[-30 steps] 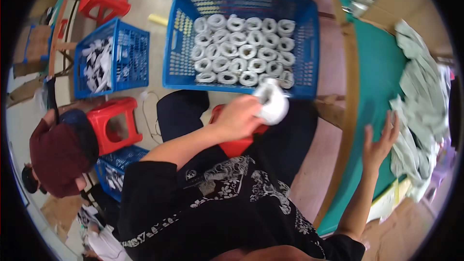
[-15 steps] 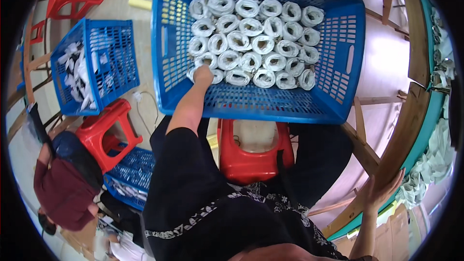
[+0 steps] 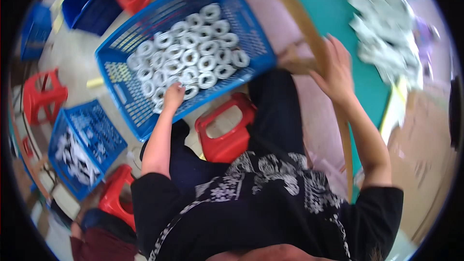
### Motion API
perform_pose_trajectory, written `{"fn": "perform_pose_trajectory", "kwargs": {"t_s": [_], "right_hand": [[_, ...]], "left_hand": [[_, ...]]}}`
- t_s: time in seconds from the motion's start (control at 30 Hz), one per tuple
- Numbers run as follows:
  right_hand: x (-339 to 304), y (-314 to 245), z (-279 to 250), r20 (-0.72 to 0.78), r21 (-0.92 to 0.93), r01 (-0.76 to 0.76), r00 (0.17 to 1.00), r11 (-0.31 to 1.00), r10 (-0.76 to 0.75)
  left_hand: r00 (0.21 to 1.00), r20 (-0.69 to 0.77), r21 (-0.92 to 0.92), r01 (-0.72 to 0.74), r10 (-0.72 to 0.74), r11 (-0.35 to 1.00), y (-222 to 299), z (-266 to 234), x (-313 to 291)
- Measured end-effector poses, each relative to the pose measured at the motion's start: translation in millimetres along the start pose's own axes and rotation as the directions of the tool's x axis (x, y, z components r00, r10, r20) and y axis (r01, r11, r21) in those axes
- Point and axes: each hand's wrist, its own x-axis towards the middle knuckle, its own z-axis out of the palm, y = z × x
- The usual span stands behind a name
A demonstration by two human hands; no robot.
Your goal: Rolling fabric belts and placing them into individual plastic packaging bags.
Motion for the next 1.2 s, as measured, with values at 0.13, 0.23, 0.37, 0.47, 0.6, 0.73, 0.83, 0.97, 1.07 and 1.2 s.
{"fn": "perform_pose_trajectory", "kwargs": {"t_s": [0.13,0.23,0.37,0.47,0.6,0.73,0.83,0.97,1.07,1.2], "right_hand": [[-23,23,6,-0.249,0.281,0.07,0.969,0.957,0.002],[-90,28,-14,-0.341,0.339,0.057,0.938,0.939,0.065],[-234,36,-76,-0.111,0.156,-0.198,0.97,0.968,0.217],[-334,62,-86,0.03,0.143,-0.439,0.898,0.887,0.439],[-424,71,-66,0.312,0.0,-0.63,0.738,0.777,0.598],[-446,86,-33,0.138,-0.062,-0.576,0.804,0.815,0.579],[-446,87,-32,0.189,-0.067,-0.568,0.8,0.82,0.57],[-443,89,-33,0.176,-0.024,-0.577,0.801,0.816,0.572],[-446,90,-32,0.174,-0.063,-0.547,0.818,0.835,0.549],[-452,92,-26,0.084,-0.064,-0.524,0.845,0.849,0.528]], "left_hand": [[0.91,-0.206,-0.222,-0.401,0.359,0.889,233,-40,-57],[0.712,-0.29,-0.311,-0.702,0.64,0.64,373,-28,-97],[0.364,-0.333,0.101,-0.904,0.87,0.417,484,16,-94],[0.519,-0.348,0.358,-0.696,0.78,0.623,505,56,-53],[0.602,-0.388,0.439,-0.545,0.698,0.714,526,68,-61],[0.548,-0.361,0.551,-0.527,0.755,0.647,528,80,-53],[0.546,-0.334,0.59,-0.514,0.768,0.622,527,82,-50],[0.583,-0.33,0.562,-0.511,0.742,0.651,529,77,-43],[0.596,-0.361,0.557,-0.479,0.717,0.679,532,76,-45],[0.628,-0.313,0.566,-0.48,0.713,0.671,537,79,-47]]}}
